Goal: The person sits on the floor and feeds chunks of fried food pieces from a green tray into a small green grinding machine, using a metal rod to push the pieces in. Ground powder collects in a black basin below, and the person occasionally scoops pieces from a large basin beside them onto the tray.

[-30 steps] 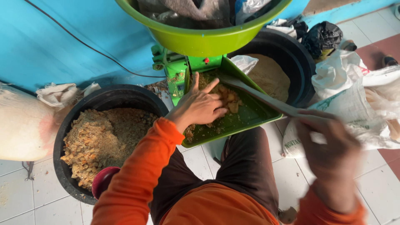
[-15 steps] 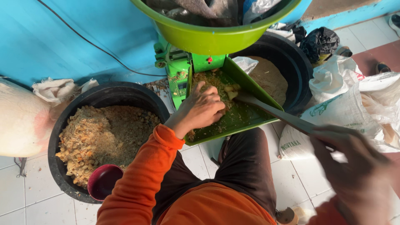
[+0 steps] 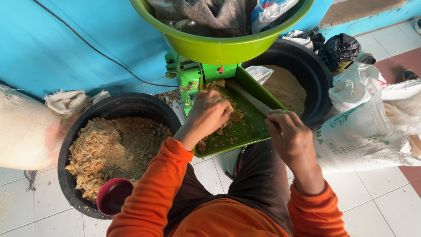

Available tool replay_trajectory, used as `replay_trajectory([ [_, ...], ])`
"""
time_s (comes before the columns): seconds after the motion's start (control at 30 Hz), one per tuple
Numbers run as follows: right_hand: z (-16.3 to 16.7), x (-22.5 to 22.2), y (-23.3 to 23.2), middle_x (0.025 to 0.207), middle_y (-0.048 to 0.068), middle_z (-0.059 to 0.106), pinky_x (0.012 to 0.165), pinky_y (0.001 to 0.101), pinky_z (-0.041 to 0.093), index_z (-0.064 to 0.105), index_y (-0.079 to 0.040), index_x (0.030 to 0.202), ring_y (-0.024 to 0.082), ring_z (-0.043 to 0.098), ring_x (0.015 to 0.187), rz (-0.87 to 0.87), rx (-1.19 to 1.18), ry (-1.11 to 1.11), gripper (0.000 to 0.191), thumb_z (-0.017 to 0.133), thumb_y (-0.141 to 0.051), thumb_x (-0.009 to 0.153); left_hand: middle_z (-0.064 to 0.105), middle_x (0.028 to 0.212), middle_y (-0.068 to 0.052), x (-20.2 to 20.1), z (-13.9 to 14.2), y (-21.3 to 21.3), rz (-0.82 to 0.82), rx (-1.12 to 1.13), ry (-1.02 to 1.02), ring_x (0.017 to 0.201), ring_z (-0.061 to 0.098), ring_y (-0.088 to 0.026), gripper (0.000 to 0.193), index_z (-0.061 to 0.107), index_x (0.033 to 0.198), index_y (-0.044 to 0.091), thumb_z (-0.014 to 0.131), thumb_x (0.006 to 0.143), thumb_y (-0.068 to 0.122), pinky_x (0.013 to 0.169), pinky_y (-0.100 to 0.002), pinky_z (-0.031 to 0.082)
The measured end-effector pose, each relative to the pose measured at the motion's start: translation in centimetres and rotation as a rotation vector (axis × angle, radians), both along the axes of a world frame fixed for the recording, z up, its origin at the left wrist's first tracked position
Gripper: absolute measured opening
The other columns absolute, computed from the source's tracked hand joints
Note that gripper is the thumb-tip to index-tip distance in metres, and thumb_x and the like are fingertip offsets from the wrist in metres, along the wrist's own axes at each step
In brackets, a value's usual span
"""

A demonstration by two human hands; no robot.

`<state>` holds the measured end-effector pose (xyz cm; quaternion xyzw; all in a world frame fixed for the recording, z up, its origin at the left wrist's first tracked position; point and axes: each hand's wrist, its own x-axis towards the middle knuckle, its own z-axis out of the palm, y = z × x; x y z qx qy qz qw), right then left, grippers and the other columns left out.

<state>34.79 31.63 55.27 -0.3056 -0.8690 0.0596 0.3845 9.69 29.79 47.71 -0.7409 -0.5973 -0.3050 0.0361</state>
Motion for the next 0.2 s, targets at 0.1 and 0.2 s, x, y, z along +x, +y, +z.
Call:
replay_trajectory([
  [0.1,-0.5,0.4,0.5,0.111,0.011,0.074,0.078,0.0348,0.063,0.07,-0.001,0.102,0.025,0.074,0.093,0.027,0.017,0.023,0.012,0.078,-0.002,0.093,0.073,0.08,-0.002,-0.4,-0.7,1.1,0.081,-0.033,0.014,0.091,0.062,-0.02,0.009,0.077,0.085,0.012,0.076,0.085,0.021,0.095,-0.044,0.041],
  [0.2,0.0,2.8,0.1,0.11,0.009,0.075,0.081,0.0354,0.063,0.071,-0.006,0.1,0.025,0.075,0.096,-0.097,0.147,0.017,0.01,0.079,-0.004,0.095,0.072,0.081,-0.004,-1.5,-0.5,3.8,0.17,-0.17,0.15,0.088,0.061,-0.02,0.013,0.076,0.094,0.011,0.073,0.094,0.023,0.09,-0.042,0.042],
])
